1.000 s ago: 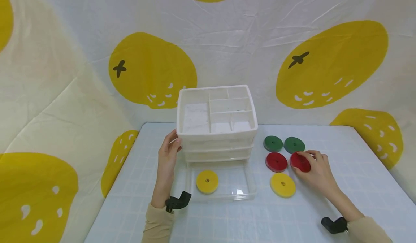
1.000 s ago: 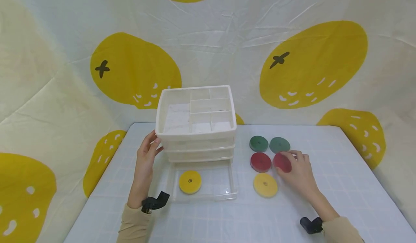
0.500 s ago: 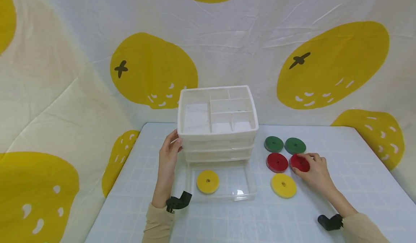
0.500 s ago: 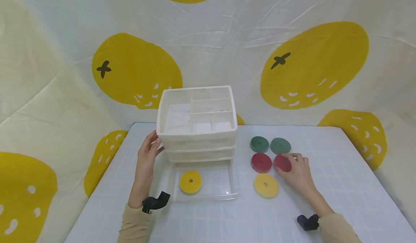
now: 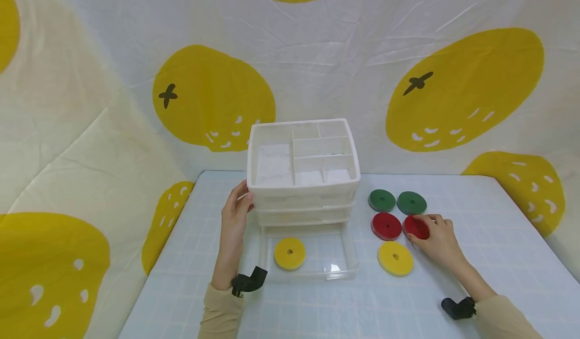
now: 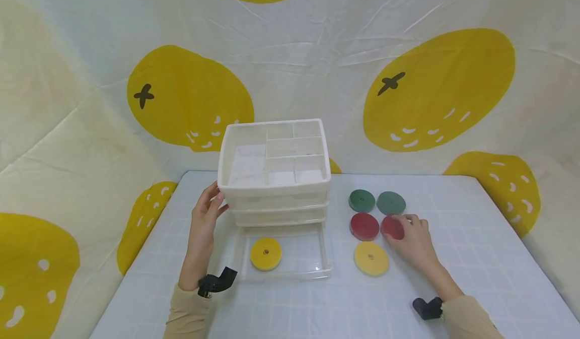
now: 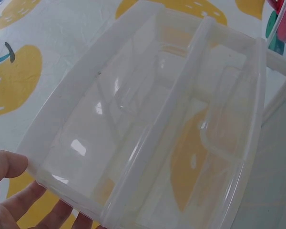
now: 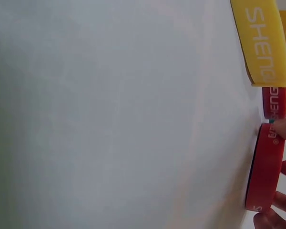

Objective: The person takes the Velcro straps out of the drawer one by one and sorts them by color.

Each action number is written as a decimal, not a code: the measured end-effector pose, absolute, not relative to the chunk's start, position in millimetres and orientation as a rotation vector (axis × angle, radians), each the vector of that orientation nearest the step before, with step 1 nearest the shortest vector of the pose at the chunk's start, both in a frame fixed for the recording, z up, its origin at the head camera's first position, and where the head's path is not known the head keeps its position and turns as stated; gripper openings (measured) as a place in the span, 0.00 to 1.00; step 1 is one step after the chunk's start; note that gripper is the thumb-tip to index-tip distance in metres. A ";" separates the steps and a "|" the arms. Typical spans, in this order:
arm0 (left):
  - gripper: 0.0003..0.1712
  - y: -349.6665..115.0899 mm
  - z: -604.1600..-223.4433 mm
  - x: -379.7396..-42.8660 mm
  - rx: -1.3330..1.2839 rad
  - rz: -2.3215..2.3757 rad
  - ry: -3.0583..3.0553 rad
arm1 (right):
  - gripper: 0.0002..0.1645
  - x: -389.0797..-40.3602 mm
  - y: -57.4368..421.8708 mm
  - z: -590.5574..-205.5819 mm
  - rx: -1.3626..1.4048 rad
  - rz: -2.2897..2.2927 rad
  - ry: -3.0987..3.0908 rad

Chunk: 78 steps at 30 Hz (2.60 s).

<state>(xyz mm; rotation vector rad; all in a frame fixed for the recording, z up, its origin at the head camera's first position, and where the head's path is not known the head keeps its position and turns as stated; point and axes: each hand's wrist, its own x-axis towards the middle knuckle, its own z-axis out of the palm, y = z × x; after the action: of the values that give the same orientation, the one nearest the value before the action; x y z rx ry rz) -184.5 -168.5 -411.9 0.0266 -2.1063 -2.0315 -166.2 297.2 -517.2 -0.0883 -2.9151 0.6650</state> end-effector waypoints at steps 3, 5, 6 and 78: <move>0.23 -168.3 -411.8 -184.9 0.031 -2.035 -2.105 | 0.38 -164.6 295.8 -516.1 -0.107 0.660 -2.939; 0.23 -168.3 -411.7 -184.7 0.033 -2.035 -2.104 | 0.38 -164.1 295.1 -515.5 -0.115 0.660 -2.946; 0.23 -168.5 -411.7 -184.5 0.034 -2.036 -2.103 | 0.38 -164.2 294.8 -515.1 -0.115 0.660 -2.948; 0.23 -169.6 -409.1 -185.8 0.070 -2.020 -2.119 | 0.33 -126.5 142.9 -429.7 0.588 0.655 -2.812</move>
<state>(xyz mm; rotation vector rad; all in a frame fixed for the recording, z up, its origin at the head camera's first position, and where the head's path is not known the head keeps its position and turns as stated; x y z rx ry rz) -185.8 -169.6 -409.1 0.0696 -2.1185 -2.0198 -126.5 142.9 -429.7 0.5879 -2.8116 0.6553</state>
